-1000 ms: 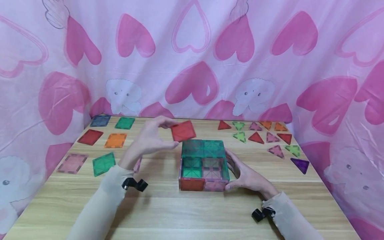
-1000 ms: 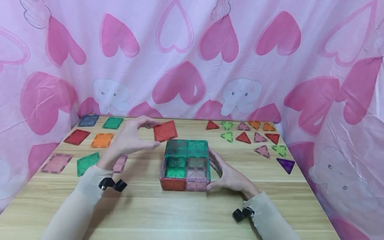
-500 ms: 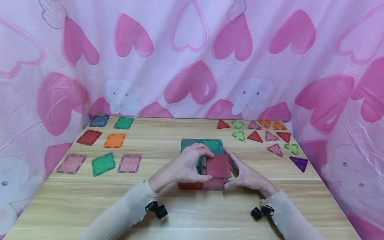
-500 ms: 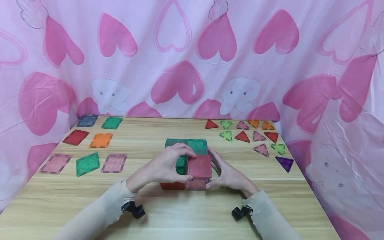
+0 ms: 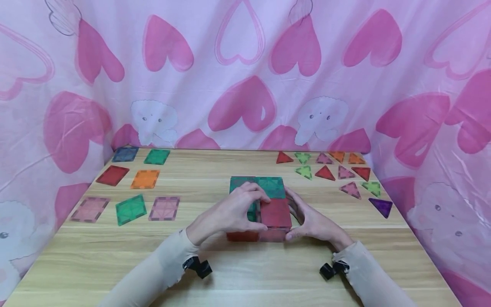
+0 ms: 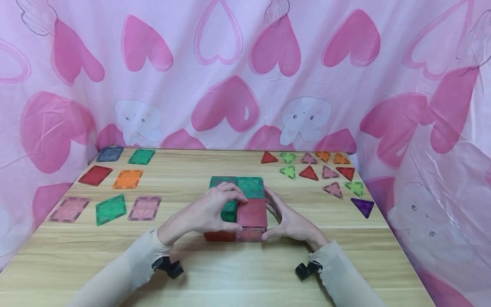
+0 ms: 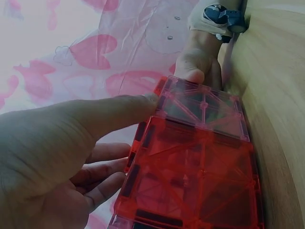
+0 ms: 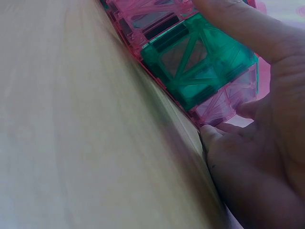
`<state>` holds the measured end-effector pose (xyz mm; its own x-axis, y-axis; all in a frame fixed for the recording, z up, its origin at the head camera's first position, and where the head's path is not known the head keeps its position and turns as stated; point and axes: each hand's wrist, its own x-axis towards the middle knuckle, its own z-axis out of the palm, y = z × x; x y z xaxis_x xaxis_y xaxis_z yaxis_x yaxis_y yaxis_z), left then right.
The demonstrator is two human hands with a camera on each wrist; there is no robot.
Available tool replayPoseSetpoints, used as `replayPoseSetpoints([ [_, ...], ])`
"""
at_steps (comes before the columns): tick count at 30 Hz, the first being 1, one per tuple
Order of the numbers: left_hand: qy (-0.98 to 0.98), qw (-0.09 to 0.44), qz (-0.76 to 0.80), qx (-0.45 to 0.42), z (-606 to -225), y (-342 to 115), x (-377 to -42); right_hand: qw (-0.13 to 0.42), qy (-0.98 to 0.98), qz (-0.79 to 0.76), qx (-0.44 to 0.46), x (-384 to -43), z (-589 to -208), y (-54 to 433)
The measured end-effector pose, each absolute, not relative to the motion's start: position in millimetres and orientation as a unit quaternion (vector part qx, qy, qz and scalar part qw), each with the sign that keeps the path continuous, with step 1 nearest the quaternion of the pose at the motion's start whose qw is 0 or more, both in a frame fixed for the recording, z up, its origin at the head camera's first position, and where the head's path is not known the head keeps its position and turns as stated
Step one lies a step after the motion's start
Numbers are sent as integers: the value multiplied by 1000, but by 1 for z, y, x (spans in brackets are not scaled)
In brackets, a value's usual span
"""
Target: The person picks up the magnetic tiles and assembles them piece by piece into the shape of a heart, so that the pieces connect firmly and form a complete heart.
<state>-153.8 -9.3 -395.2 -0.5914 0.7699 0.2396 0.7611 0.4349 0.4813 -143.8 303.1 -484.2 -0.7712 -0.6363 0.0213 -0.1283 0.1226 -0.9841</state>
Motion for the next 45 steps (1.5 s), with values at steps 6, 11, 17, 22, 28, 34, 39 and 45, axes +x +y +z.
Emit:
replayPoseSetpoints([
  [6,849,28,284,445,-395,-12,-154,212,716,-608,-269,-144,-485,303],
  [11,849,30,289,441,-395,-12,-154,211,714,-609,-274,-144,-484,302],
  [17,851,25,302,429,-392,-14,-153,213,710,-613,-274,-144,-484,302],
  [22,837,-23,331,435,-381,-26,-158,212,707,-616,-275,-143,-484,303],
  [28,834,-60,369,406,-363,-61,-168,203,701,-617,-294,-146,-487,303],
  [34,859,-76,390,323,-364,-112,-169,203,698,-620,-295,-145,-491,301],
  [39,893,-53,358,268,-384,-159,-167,205,701,-617,-291,-143,-490,300],
  [45,919,-9,323,225,-407,-214,-173,203,705,-616,-286,-143,-487,302],
])
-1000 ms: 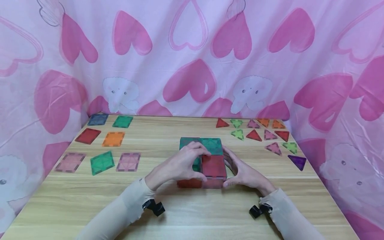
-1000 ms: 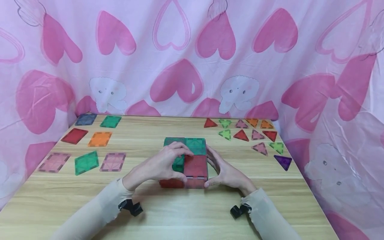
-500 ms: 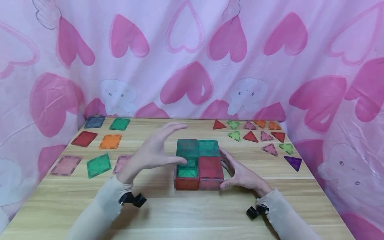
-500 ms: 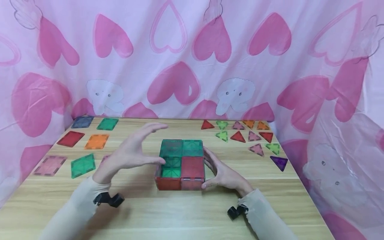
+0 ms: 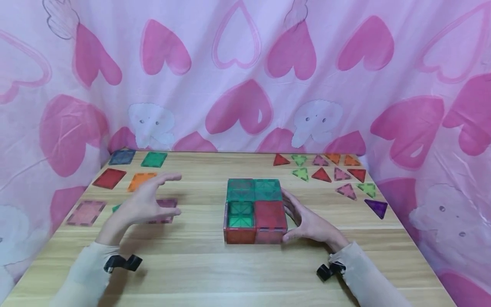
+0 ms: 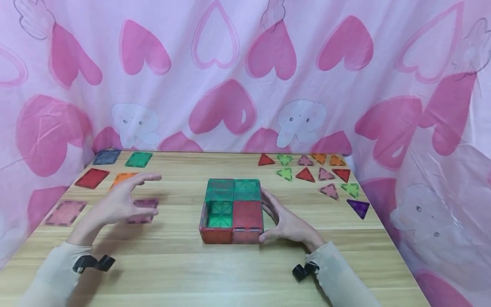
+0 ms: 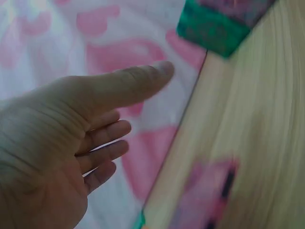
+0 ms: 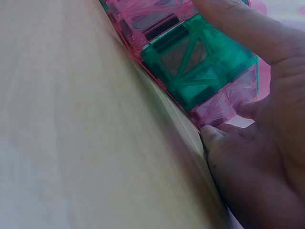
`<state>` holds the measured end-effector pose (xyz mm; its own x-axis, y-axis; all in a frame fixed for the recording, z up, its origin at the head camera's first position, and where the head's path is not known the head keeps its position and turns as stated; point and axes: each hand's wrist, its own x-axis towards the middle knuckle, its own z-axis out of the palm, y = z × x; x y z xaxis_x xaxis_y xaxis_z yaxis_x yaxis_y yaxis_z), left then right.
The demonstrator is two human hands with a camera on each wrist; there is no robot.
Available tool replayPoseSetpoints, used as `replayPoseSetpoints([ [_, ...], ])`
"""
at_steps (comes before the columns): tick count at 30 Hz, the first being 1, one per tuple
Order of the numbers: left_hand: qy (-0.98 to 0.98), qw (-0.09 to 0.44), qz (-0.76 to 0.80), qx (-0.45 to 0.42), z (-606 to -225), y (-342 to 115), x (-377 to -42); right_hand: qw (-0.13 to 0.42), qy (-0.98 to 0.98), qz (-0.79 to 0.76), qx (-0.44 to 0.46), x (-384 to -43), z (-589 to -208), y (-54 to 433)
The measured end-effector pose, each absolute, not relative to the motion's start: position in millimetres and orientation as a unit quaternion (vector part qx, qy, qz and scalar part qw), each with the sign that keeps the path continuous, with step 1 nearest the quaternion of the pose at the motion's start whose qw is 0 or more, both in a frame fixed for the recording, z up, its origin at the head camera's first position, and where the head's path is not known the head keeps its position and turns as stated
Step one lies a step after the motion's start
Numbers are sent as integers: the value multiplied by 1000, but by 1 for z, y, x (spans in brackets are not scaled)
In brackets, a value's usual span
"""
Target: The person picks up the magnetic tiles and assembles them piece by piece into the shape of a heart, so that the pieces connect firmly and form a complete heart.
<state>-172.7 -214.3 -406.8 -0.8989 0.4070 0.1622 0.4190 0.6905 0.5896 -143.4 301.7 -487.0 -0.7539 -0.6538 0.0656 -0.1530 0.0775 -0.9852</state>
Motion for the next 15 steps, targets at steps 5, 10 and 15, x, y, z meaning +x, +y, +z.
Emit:
replayPoseSetpoints([
  [5,-927,-22,-305,-219,-423,-246,-175,205,700,-618,-292,-143,-488,302],
  [10,-927,-80,-300,-210,-430,-257,-174,207,700,-623,-282,-142,-487,302],
  [15,-933,-88,-280,-211,-431,-261,-175,208,710,-616,-270,-143,-484,302],
])
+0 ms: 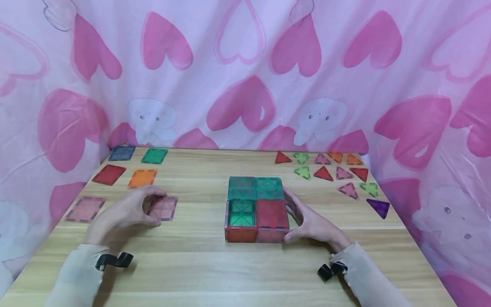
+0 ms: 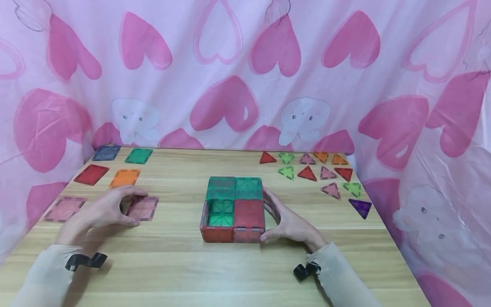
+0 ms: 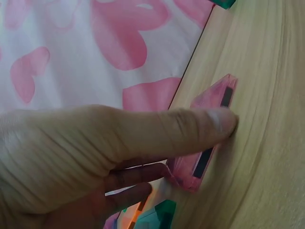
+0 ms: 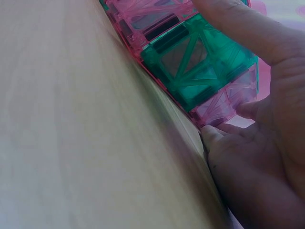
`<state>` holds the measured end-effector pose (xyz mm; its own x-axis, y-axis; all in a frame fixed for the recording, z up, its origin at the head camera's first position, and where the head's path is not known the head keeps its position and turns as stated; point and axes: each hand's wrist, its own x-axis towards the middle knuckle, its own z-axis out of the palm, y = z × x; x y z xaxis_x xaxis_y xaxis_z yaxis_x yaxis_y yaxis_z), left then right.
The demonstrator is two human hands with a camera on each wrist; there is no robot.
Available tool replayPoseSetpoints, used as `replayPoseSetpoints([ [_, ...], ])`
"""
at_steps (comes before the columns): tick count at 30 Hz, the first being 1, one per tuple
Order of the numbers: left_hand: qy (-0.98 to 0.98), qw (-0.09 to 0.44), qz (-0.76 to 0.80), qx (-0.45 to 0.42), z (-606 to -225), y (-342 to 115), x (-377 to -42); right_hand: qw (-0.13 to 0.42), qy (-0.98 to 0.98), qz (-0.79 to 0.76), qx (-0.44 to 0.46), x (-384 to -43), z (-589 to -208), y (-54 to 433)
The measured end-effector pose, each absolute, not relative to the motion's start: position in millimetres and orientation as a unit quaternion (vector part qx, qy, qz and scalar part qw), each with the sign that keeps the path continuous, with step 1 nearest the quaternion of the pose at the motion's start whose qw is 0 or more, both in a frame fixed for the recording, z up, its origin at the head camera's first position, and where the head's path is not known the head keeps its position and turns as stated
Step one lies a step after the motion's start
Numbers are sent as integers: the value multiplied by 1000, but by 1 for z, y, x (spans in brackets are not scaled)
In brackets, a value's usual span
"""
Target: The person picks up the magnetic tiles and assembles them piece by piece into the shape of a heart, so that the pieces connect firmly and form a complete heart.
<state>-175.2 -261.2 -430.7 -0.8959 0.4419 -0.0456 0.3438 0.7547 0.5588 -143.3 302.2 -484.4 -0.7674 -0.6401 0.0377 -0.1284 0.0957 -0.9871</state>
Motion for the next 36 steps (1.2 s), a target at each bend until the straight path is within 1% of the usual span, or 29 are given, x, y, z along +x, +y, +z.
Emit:
replayPoseSetpoints([
  [7,941,83,266,193,-436,-260,-177,207,709,-616,-274,-144,-486,302],
  [11,943,63,259,197,-438,-251,-175,212,703,-622,-272,-143,-488,302],
  [14,936,47,284,204,-432,-237,-168,215,699,-624,-275,-142,-488,302],
  [17,915,12,332,228,-423,-211,-159,215,700,-623,-275,-142,-488,302],
  [21,872,-68,369,314,-412,-162,-152,209,703,-621,-277,-144,-488,301],
  [23,853,-94,373,353,-409,-135,-151,204,703,-621,-280,-146,-488,301],
  [24,847,-98,373,366,-409,-123,-150,202,701,-622,-286,-146,-488,301],
  [25,844,-98,371,374,-410,-112,-148,199,699,-623,-290,-147,-489,300],
  [29,848,-72,367,376,-415,-82,-144,192,694,-624,-303,-147,-491,300],
  [32,857,-57,353,370,-419,-72,-142,196,694,-622,-305,-147,-493,299],
  [36,859,-64,346,373,-422,-66,-143,191,702,-619,-295,-146,-492,303],
])
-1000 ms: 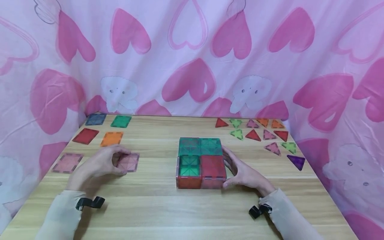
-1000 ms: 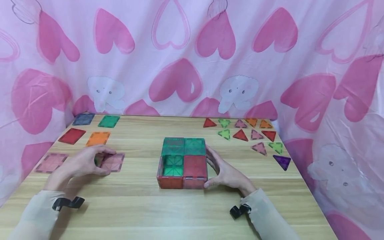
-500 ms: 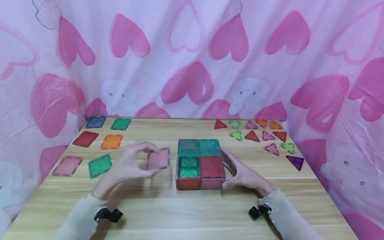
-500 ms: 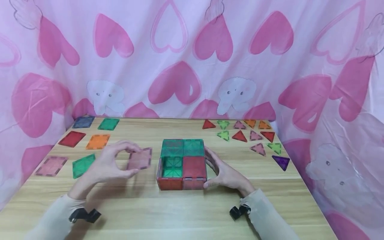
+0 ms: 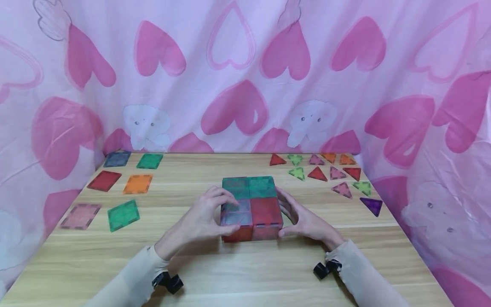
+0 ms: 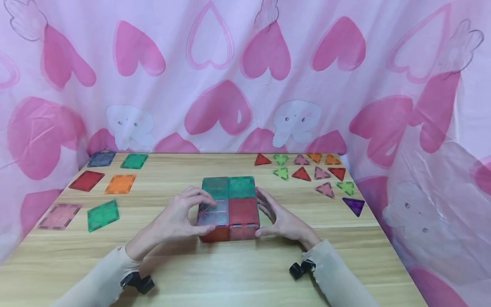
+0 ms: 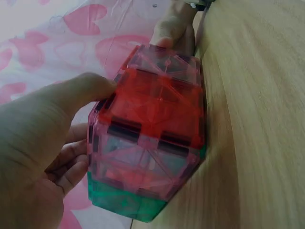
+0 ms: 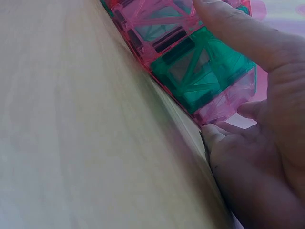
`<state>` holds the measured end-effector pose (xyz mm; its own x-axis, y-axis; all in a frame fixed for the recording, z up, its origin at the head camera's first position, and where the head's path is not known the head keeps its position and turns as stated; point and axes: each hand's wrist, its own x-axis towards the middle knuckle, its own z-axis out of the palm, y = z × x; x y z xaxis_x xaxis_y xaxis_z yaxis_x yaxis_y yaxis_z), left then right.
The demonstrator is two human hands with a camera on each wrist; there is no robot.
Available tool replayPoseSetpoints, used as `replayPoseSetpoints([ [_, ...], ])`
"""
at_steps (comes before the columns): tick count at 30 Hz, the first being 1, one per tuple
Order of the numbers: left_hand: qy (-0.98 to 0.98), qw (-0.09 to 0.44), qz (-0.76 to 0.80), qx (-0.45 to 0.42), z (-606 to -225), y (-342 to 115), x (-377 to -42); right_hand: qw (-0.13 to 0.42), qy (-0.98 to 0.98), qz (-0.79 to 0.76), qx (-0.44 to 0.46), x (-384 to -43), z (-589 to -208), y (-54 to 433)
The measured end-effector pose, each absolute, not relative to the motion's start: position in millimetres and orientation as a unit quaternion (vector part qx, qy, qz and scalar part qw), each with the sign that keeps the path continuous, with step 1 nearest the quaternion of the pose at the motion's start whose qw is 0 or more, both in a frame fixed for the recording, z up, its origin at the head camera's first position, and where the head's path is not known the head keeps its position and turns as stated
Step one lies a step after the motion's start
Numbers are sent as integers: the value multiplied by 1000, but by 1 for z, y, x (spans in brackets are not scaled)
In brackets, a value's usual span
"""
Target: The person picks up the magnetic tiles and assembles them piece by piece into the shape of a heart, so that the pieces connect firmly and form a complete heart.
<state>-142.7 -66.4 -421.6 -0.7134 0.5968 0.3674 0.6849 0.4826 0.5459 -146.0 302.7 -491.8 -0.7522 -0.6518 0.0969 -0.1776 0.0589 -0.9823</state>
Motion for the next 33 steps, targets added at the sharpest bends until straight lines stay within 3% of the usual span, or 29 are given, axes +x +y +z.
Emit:
replayPoseSetpoints([
  [6,-866,70,-371,-329,-435,-73,-141,192,705,-620,-286,-146,-489,304],
  [11,-877,8,-402,-264,-456,-75,-141,188,699,-629,-285,-145,-491,304],
  [16,-867,-28,-426,-258,-480,-78,-144,166,701,-633,-285,-146,-496,298],
  [26,-846,-11,-471,-248,-491,-101,-158,62,718,-635,-279,-150,-504,263],
  [33,-848,-7,-477,-232,-491,-137,-172,33,735,-622,-267,-165,-502,218],
])
